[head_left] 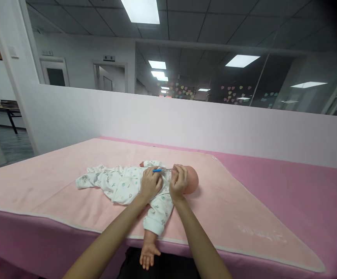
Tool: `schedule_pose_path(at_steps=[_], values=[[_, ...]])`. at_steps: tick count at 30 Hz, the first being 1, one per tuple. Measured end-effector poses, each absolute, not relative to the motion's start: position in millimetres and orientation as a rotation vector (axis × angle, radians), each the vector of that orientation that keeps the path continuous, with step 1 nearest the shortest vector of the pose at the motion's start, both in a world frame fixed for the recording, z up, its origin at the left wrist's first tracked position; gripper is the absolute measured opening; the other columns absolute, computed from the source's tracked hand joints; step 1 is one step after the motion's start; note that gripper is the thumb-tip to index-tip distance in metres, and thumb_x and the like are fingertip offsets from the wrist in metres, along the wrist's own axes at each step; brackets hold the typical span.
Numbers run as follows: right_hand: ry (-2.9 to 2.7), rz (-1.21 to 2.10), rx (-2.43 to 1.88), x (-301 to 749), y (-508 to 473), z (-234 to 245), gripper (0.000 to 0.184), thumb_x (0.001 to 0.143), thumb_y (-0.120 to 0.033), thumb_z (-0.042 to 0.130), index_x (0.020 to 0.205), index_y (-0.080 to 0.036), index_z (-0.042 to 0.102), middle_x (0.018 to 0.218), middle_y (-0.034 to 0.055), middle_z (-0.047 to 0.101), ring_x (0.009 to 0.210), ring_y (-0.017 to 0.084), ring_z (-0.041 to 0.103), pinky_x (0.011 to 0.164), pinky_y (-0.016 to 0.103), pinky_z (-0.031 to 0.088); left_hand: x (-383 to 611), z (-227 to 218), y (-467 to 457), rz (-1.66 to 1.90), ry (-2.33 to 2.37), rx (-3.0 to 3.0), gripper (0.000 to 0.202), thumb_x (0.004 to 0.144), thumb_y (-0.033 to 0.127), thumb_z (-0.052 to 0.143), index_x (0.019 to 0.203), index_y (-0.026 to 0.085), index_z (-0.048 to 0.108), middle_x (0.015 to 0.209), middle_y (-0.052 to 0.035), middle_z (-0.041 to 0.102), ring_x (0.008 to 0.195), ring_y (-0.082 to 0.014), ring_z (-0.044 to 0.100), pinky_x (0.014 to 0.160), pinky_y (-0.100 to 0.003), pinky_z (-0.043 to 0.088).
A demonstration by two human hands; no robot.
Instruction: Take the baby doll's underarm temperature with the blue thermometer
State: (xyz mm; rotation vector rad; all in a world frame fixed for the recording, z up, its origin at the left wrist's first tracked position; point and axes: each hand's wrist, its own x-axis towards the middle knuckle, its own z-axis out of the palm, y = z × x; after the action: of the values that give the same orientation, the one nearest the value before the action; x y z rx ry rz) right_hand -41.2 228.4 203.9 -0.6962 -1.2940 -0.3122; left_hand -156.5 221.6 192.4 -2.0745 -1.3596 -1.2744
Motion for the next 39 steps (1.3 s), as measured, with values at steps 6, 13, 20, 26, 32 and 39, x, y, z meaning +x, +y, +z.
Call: schedule_pose_path(at_steps=[6, 13, 20, 26, 32, 39], values=[[-1.207, -0.173, -0.743, -47.4, 219.6, 211.3, 0.026, 0.083, -0.016, 0.029, 0.093, -0.016, 0.053, 0.09, 0.0088, 0.054, 0.085, 0.014, 0.054, 0.075, 0.034, 0.048, -157.8, 190.5, 222.6, -1.222, -1.385, -2.062, 0.02, 0.077, 0.019, 0.041, 0.09, 0.017, 0.056, 0.103, -0.0079, 0.052, 0.099, -0.0214, 0.043, 0.084, -0.036, 0.034], [-1.128, -0.194, -0.703, -44.0, 221.7, 214.5, 0.017, 0.083, -0.019, 0.035, 0.09, -0.016, 0.05, 0.083, 0.0071, 0.057, 0.083, 0.014, 0.055, 0.074, 0.034, 0.049, -156.5, 193.0, 220.2, -1.2, -1.408, -2.064, 0.029, 0.077, 0.019, 0.039, 0.104, 0.019, 0.051, 0.091, -0.007, 0.053, 0.089, -0.0194, 0.046, 0.079, -0.034, 0.036], [-0.996, -0.153, -0.768, -41.4, 226.0, 215.6, 0.017, 0.084, -0.024, 0.035, 0.09, -0.015, 0.048, 0.087, 0.0095, 0.057, 0.082, 0.014, 0.056, 0.07, 0.03, 0.05, -155.8, 195.9, 217.8, -1.224, -1.388, -2.112, 0.032, 0.078, 0.018, 0.037, 0.108, 0.021, 0.048, 0.101, -0.0051, 0.051, 0.095, -0.0185, 0.045, 0.084, -0.033, 0.034], [-1.003, -0.144, -0.774, -40.8, 224.9, 216.7, 0.02, 0.084, -0.026, 0.034, 0.092, -0.015, 0.048, 0.091, 0.0109, 0.057, 0.084, 0.015, 0.057, 0.071, 0.031, 0.05, -156.1, 195.9, 217.2, -1.208, -1.384, -2.114, 0.033, 0.078, 0.018, 0.037, 0.108, 0.022, 0.048, 0.101, -0.0046, 0.052, 0.095, -0.018, 0.045, 0.084, -0.033, 0.034], [-0.969, -0.153, -0.794, -38.8, 227.8, 213.6, 0.019, 0.084, -0.026, 0.036, 0.092, -0.014, 0.048, 0.092, 0.0112, 0.057, 0.085, 0.015, 0.057, 0.073, 0.031, 0.049, -155.6, 197.0, 216.3, -1.221, -1.379, -2.12, 0.034, 0.077, 0.016, 0.037, 0.109, 0.022, 0.048, 0.1, -0.0048, 0.052, 0.095, -0.018, 0.045, 0.083, -0.033, 0.035], [-0.928, 0.032, -0.799, -35.2, 225.1, 215.6, 0.023, 0.08, -0.032, 0.044, 0.089, -0.012, 0.052, 0.078, 0.0086, 0.06, 0.068, 0.013, 0.06, 0.065, 0.027, 0.051, -155.4, 197.5, 215.5, -1.238, -1.407, -2.132, 0.032, 0.077, 0.016, 0.038, 0.106, 0.022, 0.049, 0.099, -0.0045, 0.052, 0.095, -0.0181, 0.045, 0.083, -0.033, 0.034]])
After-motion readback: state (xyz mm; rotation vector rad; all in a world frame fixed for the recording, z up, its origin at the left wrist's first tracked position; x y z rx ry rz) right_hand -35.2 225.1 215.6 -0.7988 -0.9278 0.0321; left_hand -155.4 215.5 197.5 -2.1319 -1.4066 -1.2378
